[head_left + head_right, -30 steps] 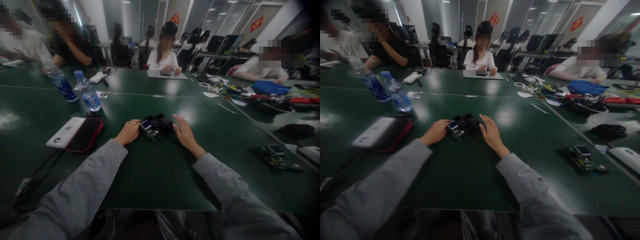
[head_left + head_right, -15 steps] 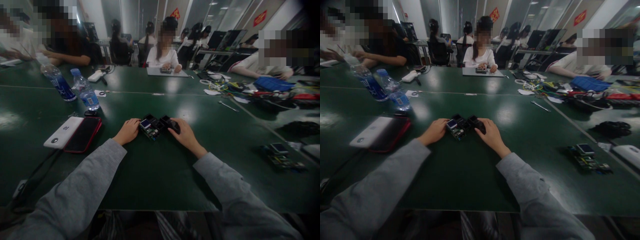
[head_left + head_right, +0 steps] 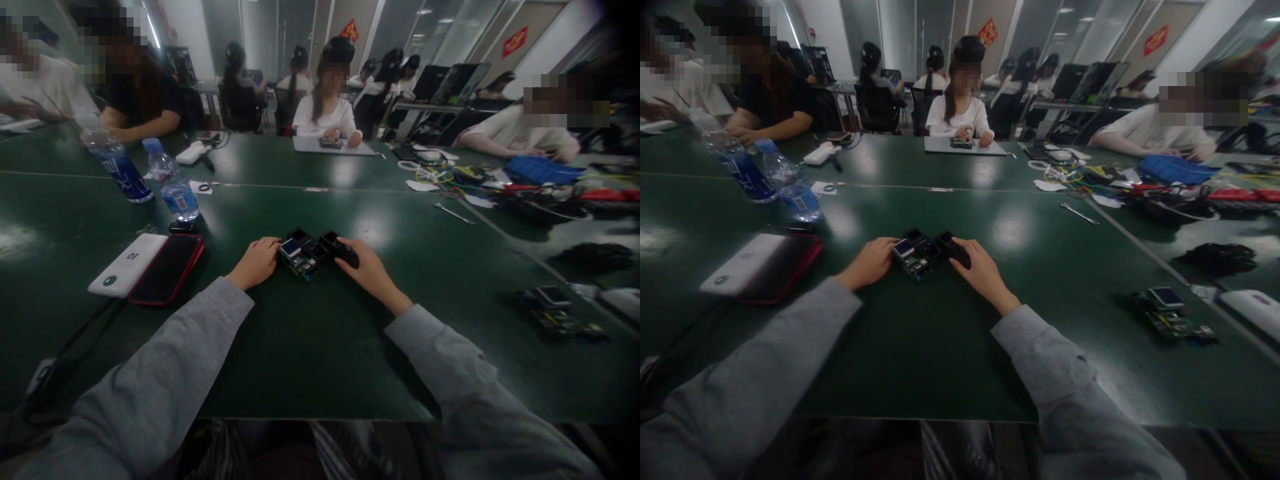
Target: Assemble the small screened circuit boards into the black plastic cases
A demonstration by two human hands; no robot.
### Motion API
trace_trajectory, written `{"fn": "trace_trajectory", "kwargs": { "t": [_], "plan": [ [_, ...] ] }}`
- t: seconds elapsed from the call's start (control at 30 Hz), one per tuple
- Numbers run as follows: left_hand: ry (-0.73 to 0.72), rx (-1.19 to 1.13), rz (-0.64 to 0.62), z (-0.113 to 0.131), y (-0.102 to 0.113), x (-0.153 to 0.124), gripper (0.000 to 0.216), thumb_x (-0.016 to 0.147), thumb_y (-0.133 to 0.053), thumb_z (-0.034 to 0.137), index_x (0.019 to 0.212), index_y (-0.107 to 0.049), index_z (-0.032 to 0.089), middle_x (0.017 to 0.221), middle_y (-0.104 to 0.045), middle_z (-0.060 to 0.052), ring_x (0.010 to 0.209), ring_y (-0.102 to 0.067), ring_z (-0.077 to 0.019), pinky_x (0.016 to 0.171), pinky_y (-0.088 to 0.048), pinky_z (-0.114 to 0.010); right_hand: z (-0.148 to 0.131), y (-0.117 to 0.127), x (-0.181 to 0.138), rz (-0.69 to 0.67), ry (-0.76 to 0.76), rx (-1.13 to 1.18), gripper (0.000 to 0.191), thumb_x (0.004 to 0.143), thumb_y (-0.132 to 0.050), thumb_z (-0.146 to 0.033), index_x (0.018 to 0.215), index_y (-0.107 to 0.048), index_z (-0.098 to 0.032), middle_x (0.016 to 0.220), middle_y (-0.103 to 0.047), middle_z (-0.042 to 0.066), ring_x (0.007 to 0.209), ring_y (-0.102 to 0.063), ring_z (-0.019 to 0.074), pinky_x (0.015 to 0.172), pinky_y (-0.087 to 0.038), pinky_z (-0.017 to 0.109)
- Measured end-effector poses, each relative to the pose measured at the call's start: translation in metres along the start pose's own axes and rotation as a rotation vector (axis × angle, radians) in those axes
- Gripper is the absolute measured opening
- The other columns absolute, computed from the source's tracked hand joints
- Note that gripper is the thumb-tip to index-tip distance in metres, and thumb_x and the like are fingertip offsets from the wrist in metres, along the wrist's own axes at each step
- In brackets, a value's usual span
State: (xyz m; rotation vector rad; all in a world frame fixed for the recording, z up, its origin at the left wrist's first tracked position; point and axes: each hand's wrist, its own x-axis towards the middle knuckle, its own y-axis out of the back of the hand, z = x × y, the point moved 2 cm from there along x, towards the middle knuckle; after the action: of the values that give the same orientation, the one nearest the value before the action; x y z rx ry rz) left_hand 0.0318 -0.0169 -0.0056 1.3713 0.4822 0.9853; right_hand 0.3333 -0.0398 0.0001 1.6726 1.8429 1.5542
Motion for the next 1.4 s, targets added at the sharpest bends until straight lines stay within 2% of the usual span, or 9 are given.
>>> {"fn": "trace_trajectory", "kwargs": {
  "t": [0.43,0.77,1.17,1.4],
  "plan": [
    [-0.004,0.004,0.007,-0.004,-0.005,0.001,0.039,0.095,-0.042,0.016,0.132,-0.052,0.014,0.141,-0.054,-0.013,0.132,-0.048,-0.0255,0.108,-0.042,-0.045,0.001,0.001,-0.001,0.003,-0.019,0.018,0.048,0.093,-0.058,-0.038,0.139,-0.049,-0.026,0.127,-0.060,0.011,0.115,-0.060,0.0287,0.098,-0.051,0.050],
    [-0.002,-0.009,0.011,-0.001,-0.001,-0.001,0.038,0.095,-0.041,0.016,0.131,-0.053,0.013,0.140,-0.054,-0.013,0.131,-0.049,-0.0258,0.108,-0.042,-0.046,0.012,0.005,-0.006,0.024,-0.065,-0.021,0.049,0.092,-0.059,-0.041,0.137,-0.051,-0.026,0.122,-0.061,0.011,0.109,-0.062,0.0292,0.094,-0.052,0.050],
    [-0.002,-0.004,0.021,-0.002,-0.003,0.000,0.038,0.094,-0.042,0.016,0.130,-0.054,0.015,0.139,-0.055,-0.013,0.130,-0.049,-0.0258,0.108,-0.042,-0.046,0.015,0.003,-0.005,0.041,-0.052,-0.019,0.048,0.092,-0.059,-0.040,0.137,-0.052,-0.025,0.126,-0.061,0.011,0.112,-0.061,0.0290,0.096,-0.051,0.051],
    [-0.011,0.003,0.016,-0.003,-0.003,0.000,0.038,0.095,-0.043,0.016,0.131,-0.053,0.011,0.139,-0.054,-0.014,0.130,-0.049,-0.0264,0.107,-0.043,-0.046,0.013,0.004,-0.005,0.037,-0.059,-0.022,0.048,0.092,-0.059,-0.040,0.137,-0.051,-0.025,0.124,-0.061,0.011,0.110,-0.061,0.0285,0.096,-0.052,0.050]
  ]
}}
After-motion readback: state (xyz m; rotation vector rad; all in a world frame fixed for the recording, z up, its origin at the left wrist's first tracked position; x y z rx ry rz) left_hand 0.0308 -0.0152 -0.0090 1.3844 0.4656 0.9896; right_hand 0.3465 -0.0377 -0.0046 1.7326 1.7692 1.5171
